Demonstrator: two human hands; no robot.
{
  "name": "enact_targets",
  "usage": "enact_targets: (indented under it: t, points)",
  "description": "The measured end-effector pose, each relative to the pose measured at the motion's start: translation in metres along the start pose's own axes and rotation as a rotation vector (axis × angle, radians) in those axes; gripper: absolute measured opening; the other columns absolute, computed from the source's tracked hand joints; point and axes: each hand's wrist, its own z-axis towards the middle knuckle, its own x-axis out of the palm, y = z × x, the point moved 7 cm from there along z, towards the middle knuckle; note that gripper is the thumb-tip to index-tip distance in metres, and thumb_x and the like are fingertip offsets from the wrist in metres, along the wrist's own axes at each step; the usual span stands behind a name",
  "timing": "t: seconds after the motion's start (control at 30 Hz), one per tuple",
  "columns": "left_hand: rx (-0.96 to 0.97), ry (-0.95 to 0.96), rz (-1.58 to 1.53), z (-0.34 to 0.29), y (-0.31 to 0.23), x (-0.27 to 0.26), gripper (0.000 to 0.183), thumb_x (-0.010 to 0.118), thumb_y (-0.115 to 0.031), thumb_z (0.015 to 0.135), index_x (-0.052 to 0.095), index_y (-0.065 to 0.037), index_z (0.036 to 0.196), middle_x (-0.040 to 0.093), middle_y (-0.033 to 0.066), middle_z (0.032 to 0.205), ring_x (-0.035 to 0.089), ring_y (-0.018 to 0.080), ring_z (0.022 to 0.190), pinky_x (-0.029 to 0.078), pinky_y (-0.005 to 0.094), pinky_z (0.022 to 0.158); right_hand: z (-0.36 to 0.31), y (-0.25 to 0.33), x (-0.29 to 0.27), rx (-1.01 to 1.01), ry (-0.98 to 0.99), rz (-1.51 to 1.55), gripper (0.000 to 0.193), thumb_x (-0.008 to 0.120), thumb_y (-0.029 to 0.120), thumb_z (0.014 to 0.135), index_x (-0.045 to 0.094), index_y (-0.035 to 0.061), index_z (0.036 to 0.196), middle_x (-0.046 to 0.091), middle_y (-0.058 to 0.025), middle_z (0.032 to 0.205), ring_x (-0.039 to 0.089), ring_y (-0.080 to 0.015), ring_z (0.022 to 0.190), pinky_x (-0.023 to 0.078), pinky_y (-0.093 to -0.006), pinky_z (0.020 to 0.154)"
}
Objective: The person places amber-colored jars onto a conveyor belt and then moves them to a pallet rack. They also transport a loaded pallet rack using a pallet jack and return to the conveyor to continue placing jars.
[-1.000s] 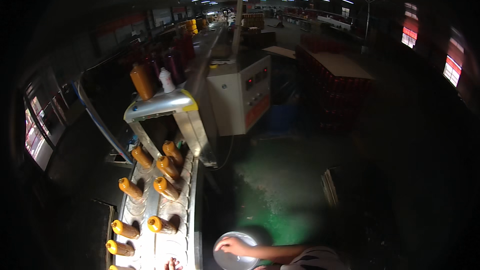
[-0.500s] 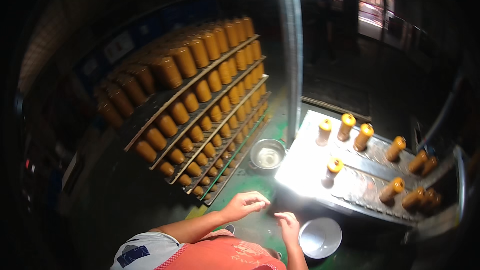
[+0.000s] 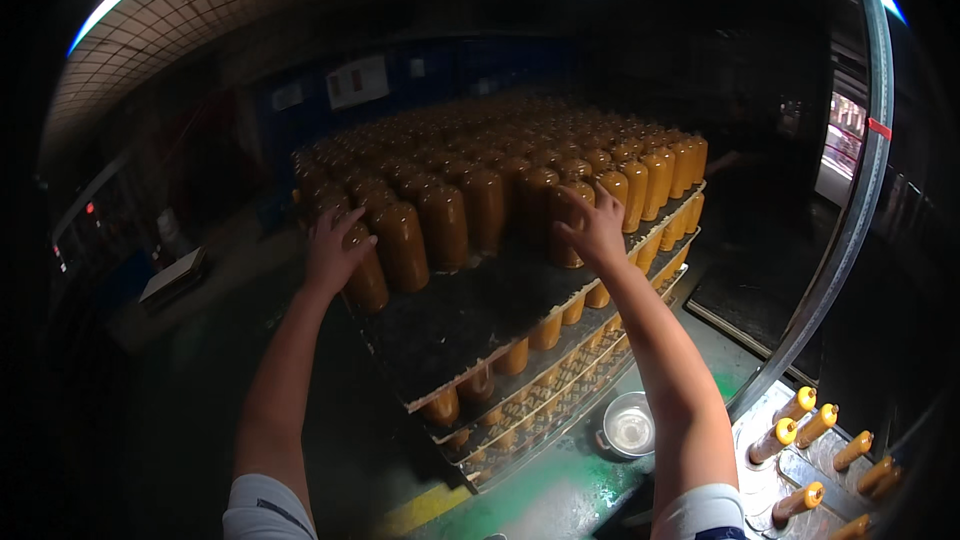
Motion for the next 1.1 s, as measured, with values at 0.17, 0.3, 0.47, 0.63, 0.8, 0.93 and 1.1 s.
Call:
enact_targets:
  t: [0.17,0.3,0.47,0.63,0.8,0.93,1.1]
  points:
    - [-0.013,0.025,0.008,0.025,0.039,0.032,0.048,0.072,-0.036,0.088,0.060,-0.024,0.134,0.040,0.0170,0.145,0.040,0.0392,0.133,0.044,0.0487,0.106,0.073,-0.026,0.079,0.133,0.075,-0.167,0.056,0.076,0.035,0.079,0.059,0.0333,0.133,0.041,-0.0229,0.143,0.039,-0.0456,0.130,0.042,-0.0510,0.104]
    - [0.077,-0.051,-0.085,0.035,0.038,0.031,0.049,0.079,-0.024,0.082,0.063,-0.019,0.128,0.049,0.0170,0.137,0.047,0.0379,0.127,0.044,0.0455,0.104,0.073,-0.038,0.089,0.129,-0.015,-0.128,0.049,0.076,0.032,0.079,0.064,0.0295,0.126,0.049,-0.0211,0.131,0.048,-0.0424,0.121,0.048,-0.0483,0.097]
    - [0.350,-0.212,-0.129,0.005,0.019,0.004,0.040,0.070,-0.009,0.085,0.064,-0.004,0.125,0.057,0.0190,0.133,0.054,0.0342,0.124,0.042,0.0428,0.105,0.028,-0.058,0.013,-0.046,-0.291,0.058,0.040,0.074,0.021,0.084,0.066,0.0146,0.123,0.053,-0.0151,0.126,0.052,-0.0313,0.121,0.048,-0.0430,0.095]
    - [0.558,-0.254,-0.547,-0.082,-0.090,-0.036,0.053,0.059,-0.035,0.096,0.048,0.001,0.134,0.053,0.0264,0.133,0.059,0.0390,0.112,0.053,0.0463,0.093,-0.123,-0.118,-0.073,0.152,-0.456,0.705,0.042,0.073,0.017,0.084,0.064,0.0045,0.123,0.057,-0.0109,0.119,0.054,-0.0242,0.112,0.042,-0.0334,0.100]
    - [0.443,0.380,-1.494,-0.171,-0.250,0.094,0.064,0.057,-0.055,0.090,0.048,-0.007,0.130,0.046,0.0303,0.135,0.059,0.0448,0.110,0.058,0.0560,0.084,-0.381,-0.191,-0.198,0.758,-0.456,0.994,0.048,0.069,0.025,0.089,0.059,0.0119,0.133,0.061,-0.0080,0.126,0.054,-0.0172,0.118,0.044,-0.0344,0.102]
    - [-0.034,1.200,-2.011,-0.326,-0.407,0.229,0.047,0.072,-0.039,0.084,0.062,-0.014,0.121,0.056,0.0297,0.125,0.062,0.0443,0.107,0.054,0.0504,0.088,-0.581,-0.240,-0.276,1.067,-0.588,0.851,0.053,0.071,0.026,0.081,0.060,-0.0012,0.126,0.065,-0.0095,0.116,0.061,-0.0160,0.106,0.048,-0.0302,0.096]
    - [-0.751,2.260,-1.720,-0.568,-0.599,0.315,0.049,0.063,-0.044,0.087,0.059,-0.012,0.123,0.061,0.0247,0.123,0.063,0.0433,0.105,0.056,0.0524,0.085,-0.807,-0.296,-0.321,1.482,-0.793,1.249,0.050,0.056,0.037,0.088,0.056,0.0091,0.130,0.062,-0.0087,0.114,0.062,-0.0235,0.106,0.052,-0.0398,0.093]
